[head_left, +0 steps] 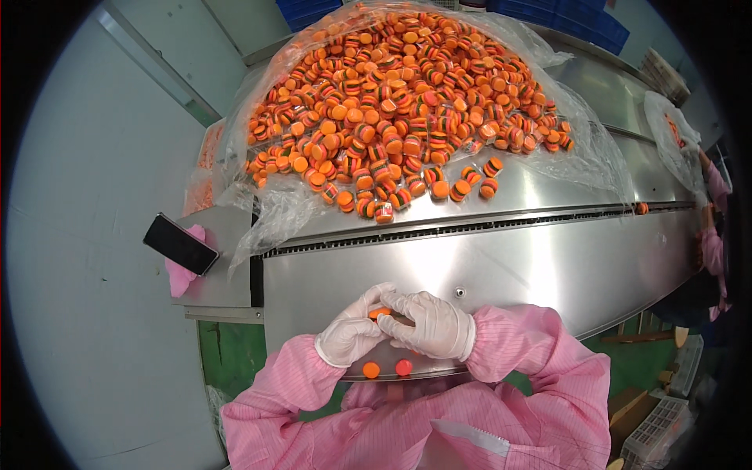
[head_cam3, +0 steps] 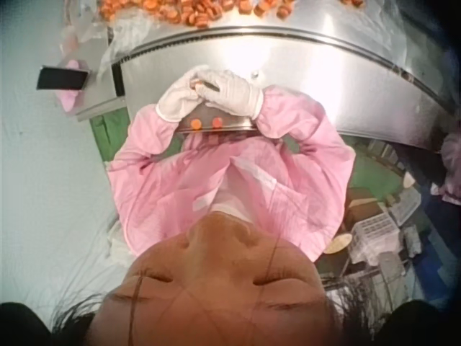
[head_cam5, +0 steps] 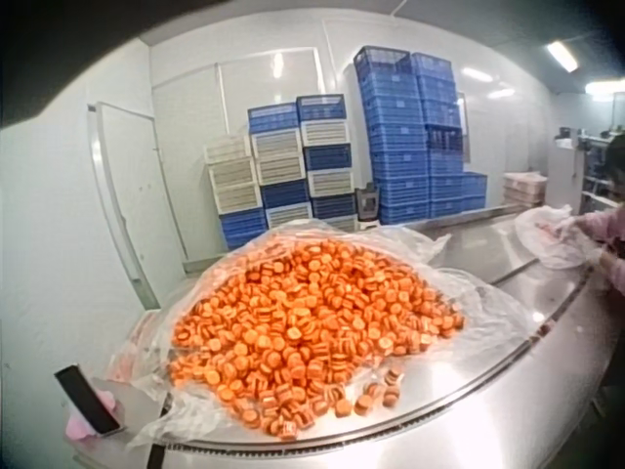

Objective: The person picks up small orange and green circular candy pieces from a large plastic bag and places them into slots on a moving conveyor belt. The person uses both hands to continuously feed the belt with the candy pieces, ensuring they are aligned in the track.

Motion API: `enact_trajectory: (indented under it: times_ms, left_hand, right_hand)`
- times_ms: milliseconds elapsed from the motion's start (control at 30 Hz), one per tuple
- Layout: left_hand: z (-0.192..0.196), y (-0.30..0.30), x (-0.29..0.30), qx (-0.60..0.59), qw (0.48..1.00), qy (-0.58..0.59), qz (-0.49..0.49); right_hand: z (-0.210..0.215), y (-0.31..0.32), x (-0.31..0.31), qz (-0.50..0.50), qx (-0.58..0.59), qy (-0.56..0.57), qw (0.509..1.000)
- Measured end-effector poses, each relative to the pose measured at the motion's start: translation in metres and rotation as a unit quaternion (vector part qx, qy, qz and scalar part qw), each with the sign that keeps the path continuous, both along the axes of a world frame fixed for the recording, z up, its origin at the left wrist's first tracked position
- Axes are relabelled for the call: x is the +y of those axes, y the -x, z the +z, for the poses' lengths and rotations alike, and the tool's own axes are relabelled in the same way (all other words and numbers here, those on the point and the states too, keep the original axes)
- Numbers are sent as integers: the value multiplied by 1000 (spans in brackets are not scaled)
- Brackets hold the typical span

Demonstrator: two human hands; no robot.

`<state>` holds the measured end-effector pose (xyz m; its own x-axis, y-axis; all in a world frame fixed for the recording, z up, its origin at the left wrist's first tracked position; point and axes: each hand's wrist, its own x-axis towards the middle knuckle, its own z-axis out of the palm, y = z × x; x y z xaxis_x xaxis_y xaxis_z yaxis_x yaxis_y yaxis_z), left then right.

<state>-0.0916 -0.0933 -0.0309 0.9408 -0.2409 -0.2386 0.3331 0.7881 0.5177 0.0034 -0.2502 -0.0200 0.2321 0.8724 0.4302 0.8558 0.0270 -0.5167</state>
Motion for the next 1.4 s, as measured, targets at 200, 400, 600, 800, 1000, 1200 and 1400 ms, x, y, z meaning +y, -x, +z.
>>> enact_trajectory:
  times_ms: [200,400,600,800,1000,1200,1400]
  left_hand:
    - [28,-33,7,-43,930,-365,-27]
    - [10,-119,44,-226,354,-884,203]
    - [-14,-144,29,-250,292,-911,147]
    - [-26,-126,31,-326,274,-902,70]
    - [-25,-125,22,-358,361,-859,-55]
    - [-13,-139,27,-331,399,-849,101]
    - [-23,-171,26,-266,356,-893,74]
  right_hand:
    - [4,-25,-4,-90,47,17,995]
    - [-24,-89,-28,-369,-46,94,924]
    - [-38,-112,-38,-373,-101,156,909]
    - [-14,-146,-65,-423,-71,82,900]
    - [-34,-190,-56,-326,-47,123,936]
    - [-25,-196,-58,-337,-65,129,930]
    - [-37,-164,-74,-405,-49,114,906]
